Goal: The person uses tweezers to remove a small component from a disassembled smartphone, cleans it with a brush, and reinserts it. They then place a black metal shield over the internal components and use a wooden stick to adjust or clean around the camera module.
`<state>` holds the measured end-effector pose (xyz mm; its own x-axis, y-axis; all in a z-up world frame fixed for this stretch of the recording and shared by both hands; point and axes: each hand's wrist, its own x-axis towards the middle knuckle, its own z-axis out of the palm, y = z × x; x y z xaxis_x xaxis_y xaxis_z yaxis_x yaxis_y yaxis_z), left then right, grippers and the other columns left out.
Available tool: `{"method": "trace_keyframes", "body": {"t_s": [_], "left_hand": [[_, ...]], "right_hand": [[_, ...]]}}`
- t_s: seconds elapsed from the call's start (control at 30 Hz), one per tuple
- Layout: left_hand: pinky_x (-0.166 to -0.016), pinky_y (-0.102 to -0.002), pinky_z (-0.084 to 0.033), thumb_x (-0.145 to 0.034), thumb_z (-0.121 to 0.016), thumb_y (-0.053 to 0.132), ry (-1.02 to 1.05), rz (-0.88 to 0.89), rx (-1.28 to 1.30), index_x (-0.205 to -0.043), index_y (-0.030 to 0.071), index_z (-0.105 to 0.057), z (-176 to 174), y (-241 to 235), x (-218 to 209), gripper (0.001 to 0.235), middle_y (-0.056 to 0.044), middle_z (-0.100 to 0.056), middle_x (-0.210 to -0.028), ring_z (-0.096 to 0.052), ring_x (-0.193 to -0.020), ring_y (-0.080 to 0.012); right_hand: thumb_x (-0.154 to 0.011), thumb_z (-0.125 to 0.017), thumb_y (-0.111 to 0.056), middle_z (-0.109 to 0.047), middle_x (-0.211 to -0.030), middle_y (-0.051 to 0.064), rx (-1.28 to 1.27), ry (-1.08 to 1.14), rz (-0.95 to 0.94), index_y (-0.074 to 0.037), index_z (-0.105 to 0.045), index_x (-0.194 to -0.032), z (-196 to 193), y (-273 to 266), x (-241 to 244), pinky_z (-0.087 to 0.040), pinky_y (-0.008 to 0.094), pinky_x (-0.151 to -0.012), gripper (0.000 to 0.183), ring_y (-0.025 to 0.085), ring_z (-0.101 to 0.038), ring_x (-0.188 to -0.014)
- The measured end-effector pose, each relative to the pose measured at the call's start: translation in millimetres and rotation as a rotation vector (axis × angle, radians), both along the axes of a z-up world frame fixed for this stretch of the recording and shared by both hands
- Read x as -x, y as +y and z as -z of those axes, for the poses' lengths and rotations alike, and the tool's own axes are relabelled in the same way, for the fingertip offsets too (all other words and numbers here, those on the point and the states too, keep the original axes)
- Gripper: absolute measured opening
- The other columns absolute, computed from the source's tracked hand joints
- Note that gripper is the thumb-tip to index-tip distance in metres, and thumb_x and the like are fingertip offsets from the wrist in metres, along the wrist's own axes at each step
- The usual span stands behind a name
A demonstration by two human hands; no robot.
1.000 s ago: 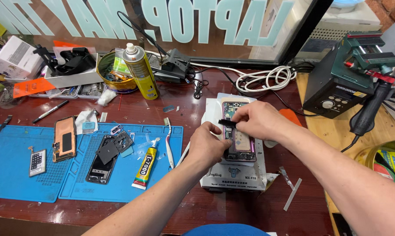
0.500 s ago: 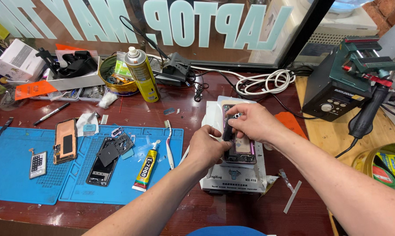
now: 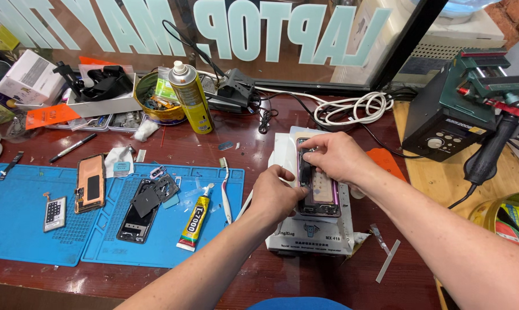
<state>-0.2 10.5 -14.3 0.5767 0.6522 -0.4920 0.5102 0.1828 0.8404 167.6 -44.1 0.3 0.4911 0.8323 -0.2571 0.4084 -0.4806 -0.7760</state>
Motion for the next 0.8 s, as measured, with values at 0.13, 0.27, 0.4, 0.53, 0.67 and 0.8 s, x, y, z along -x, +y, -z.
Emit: {"method": "trace_keyframes", "body": {"t_s": [0.13,0.27,0.4,0.53,0.67,0.8], "left_hand": [[-0.049,-0.032,-0.055,-0.078,-0.083,0.010,-0.019,-0.005,0.003,-0.110,0.002,-0.060,2,-1,0,0.040,-0.012,-0.073,-0.077,-0.067,-0.060,-0.0171],[-0.048,-0.033,-0.055,-0.078,-0.083,0.010,-0.032,-0.015,0.019,-0.110,0.002,-0.060,0,-2,0,0.040,-0.012,-0.073,-0.077,-0.067,-0.059,-0.0173],[-0.049,-0.033,-0.054,-0.076,-0.083,0.011,0.003,-0.014,-0.023,-0.107,0.004,-0.060,-3,-3,1,0.039,-0.012,-0.073,-0.076,-0.068,-0.059,-0.0178],[-0.053,-0.031,-0.053,-0.076,-0.085,0.013,0.000,-0.021,-0.167,-0.100,0.005,-0.058,-1,-7,3,0.037,-0.012,-0.073,-0.077,-0.069,-0.062,-0.0181],[-0.052,-0.034,-0.052,-0.076,-0.083,0.009,-0.037,-0.090,0.002,-0.095,0.005,-0.057,3,-6,-1,0.033,-0.010,-0.070,-0.079,-0.067,-0.065,-0.0185],[-0.049,-0.034,-0.052,-0.079,-0.079,0.010,-0.056,-0.135,0.204,-0.093,0.006,-0.059,3,-6,-4,0.024,-0.006,-0.068,-0.077,-0.066,-0.064,-0.0174]], "right_hand": [[-0.087,-0.073,-0.014,-0.079,-0.086,0.006,0.065,-0.054,-0.006,-0.014,-0.078,-0.117,4,1,-4,-0.057,0.030,-0.065,0.030,0.012,-0.069,-0.072],[-0.085,-0.074,-0.015,-0.079,-0.084,0.008,0.036,-0.122,-0.066,-0.014,-0.079,-0.115,5,-1,-4,-0.057,0.032,-0.067,0.030,0.015,-0.071,-0.072],[-0.081,-0.075,-0.020,-0.078,-0.084,0.010,0.004,-0.343,-0.073,-0.018,-0.081,-0.112,4,-4,4,-0.058,0.033,-0.072,0.031,0.018,-0.074,-0.074],[-0.081,-0.076,-0.027,-0.078,-0.085,0.011,0.048,-0.377,-0.029,-0.020,-0.081,-0.111,1,-9,11,-0.059,0.036,-0.075,0.031,0.023,-0.075,-0.076],[-0.080,-0.078,-0.027,-0.077,-0.096,0.009,-0.084,-0.384,-0.016,-0.018,-0.081,-0.108,-1,-14,18,-0.059,0.036,-0.077,0.030,0.022,-0.076,-0.082],[-0.079,-0.079,-0.026,-0.077,-0.102,0.007,-0.193,-0.408,-0.017,-0.015,-0.082,-0.104,-2,-18,26,-0.059,0.036,-0.075,0.028,0.022,-0.075,-0.082]]}}
